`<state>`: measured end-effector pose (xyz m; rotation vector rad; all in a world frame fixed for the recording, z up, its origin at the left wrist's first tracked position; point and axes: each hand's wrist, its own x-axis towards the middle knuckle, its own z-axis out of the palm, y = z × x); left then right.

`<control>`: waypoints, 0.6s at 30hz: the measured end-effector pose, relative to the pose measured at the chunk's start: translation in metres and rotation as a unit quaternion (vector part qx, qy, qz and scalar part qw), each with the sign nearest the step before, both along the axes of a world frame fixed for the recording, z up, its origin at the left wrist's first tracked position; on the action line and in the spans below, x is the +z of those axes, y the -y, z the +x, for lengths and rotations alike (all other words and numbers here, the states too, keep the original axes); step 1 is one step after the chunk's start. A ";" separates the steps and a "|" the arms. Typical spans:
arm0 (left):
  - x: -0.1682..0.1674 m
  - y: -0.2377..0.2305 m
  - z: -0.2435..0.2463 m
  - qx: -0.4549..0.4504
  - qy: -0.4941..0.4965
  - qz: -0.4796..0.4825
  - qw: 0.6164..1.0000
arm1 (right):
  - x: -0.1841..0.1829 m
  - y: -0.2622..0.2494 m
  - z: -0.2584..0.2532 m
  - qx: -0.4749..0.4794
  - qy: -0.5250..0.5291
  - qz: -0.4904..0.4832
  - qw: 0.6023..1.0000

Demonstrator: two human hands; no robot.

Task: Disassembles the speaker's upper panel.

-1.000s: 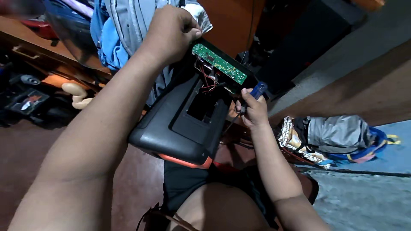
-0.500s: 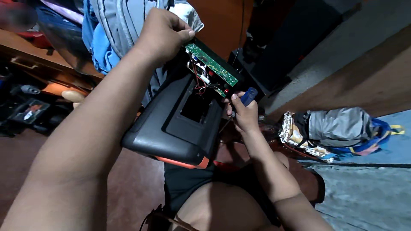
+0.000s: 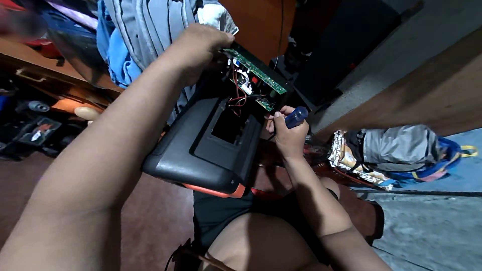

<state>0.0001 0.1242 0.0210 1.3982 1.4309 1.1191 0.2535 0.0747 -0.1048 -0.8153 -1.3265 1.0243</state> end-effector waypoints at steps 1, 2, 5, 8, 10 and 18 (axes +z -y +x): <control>-0.001 0.000 0.001 -0.010 0.001 0.008 1.000 | 0.001 0.001 0.001 -0.001 -0.002 0.000 1.000; -0.002 0.000 0.002 -0.020 0.005 0.014 1.000 | 0.001 0.002 0.001 -0.007 -0.012 -0.005 1.000; -0.003 0.002 0.005 -0.044 0.002 0.016 0.999 | 0.002 0.005 -0.002 -0.034 -0.051 -0.049 0.997; -0.001 0.013 0.009 -0.019 -0.107 0.027 0.994 | -0.001 0.005 -0.004 -0.060 -0.070 -0.053 0.994; 0.000 0.024 0.011 0.009 -0.243 0.052 0.969 | -0.001 0.005 -0.005 -0.076 -0.069 -0.053 0.993; -0.003 0.074 0.025 -0.061 -0.454 0.179 0.871 | 0.010 0.009 -0.008 -0.109 -0.011 -0.032 0.993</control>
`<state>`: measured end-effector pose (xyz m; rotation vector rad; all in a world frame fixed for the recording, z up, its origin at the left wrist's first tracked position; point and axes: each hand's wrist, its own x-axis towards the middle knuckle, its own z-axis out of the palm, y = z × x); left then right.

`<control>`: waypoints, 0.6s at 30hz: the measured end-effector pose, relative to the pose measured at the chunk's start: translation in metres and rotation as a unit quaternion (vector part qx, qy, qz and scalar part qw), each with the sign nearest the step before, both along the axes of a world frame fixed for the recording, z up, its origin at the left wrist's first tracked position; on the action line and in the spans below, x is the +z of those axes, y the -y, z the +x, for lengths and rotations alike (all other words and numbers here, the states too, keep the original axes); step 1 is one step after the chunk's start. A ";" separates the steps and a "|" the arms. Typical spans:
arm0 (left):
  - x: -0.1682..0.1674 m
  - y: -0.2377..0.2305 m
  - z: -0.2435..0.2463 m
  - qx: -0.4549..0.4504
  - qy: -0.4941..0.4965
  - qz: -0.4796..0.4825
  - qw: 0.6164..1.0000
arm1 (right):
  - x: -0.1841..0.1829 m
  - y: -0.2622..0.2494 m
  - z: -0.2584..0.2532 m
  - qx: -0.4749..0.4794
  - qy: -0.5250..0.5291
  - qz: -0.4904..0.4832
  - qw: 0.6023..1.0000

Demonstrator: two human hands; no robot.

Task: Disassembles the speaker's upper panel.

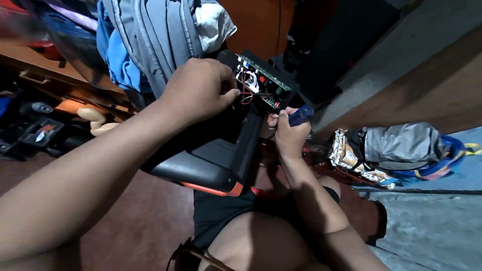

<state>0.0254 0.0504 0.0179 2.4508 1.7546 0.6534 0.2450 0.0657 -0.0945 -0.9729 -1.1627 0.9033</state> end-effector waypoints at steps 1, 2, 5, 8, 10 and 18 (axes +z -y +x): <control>0.002 0.003 0.002 0.002 -0.005 0.011 1.000 | 0.002 0.001 -0.001 -0.007 0.007 0.014 1.000; 0.004 0.006 0.004 0.006 -0.007 0.017 1.000 | 0.003 0.001 -0.003 -0.014 0.014 0.027 0.999; 0.009 0.010 0.009 0.015 -0.012 0.029 0.999 | 0.003 0.005 -0.006 -0.040 0.082 0.058 0.994; 0.011 0.007 0.006 -0.004 -0.008 0.078 0.997 | 0.000 0.010 -0.009 -0.065 0.166 0.104 0.978; 0.013 0.007 0.005 -0.032 -0.017 0.113 0.993 | -0.002 0.011 -0.012 -0.089 0.209 0.158 0.961; 0.023 0.014 0.010 -0.081 -0.052 0.162 0.982 | 0.004 0.018 -0.013 -0.119 0.313 0.296 0.895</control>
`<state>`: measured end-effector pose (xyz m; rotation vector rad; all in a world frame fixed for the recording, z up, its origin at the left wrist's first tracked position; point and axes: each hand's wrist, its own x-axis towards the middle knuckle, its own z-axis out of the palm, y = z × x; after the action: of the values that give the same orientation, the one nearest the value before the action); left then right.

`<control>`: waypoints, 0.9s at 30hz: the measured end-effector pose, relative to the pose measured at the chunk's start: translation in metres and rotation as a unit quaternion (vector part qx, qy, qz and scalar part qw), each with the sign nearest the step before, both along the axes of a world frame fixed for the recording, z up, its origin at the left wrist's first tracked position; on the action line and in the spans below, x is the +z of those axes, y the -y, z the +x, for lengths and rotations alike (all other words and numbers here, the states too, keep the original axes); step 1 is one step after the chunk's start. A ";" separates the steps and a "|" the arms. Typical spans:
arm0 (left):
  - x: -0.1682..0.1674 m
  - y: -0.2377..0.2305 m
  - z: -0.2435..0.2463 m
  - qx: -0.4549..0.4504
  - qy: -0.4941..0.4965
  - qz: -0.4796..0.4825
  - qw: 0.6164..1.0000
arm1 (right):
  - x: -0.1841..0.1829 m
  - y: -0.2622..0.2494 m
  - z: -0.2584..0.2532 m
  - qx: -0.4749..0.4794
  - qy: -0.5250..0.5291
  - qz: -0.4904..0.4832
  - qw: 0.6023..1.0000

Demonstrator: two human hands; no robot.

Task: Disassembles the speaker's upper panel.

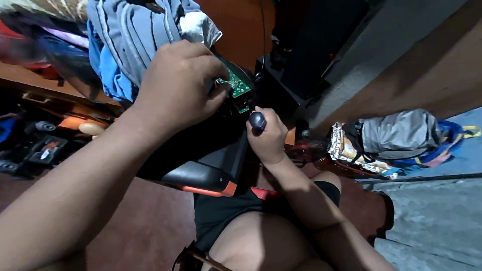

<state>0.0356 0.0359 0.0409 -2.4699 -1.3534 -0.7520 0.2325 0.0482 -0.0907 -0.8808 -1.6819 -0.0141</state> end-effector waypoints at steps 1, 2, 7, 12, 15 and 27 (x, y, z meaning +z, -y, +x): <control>0.003 0.000 0.000 0.002 0.000 -0.008 1.000 | -0.001 0.000 -0.001 0.003 0.006 0.009 1.000; 0.006 0.000 0.001 -0.001 0.002 -0.012 1.000 | -0.002 0.000 -0.002 0.005 0.010 0.016 1.000; 0.028 -0.007 0.018 -0.032 -0.026 -0.030 0.999 | -0.005 0.003 -0.007 0.004 0.016 0.044 0.999; 0.056 -0.025 0.030 0.014 -0.046 -0.116 0.992 | -0.002 0.004 -0.008 0.005 0.018 0.034 0.999; 0.059 -0.023 0.017 0.054 -0.013 -0.135 0.989 | -0.005 0.003 -0.009 0.018 0.016 0.040 0.999; 0.059 -0.043 0.038 0.107 -0.099 -0.211 0.967 | -0.009 0.011 -0.018 0.038 0.078 0.096 0.992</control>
<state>0.0732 0.0791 0.1002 -2.5495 -1.8123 -0.1717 0.2142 0.0373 -0.1002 -0.6840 -1.8249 -0.1948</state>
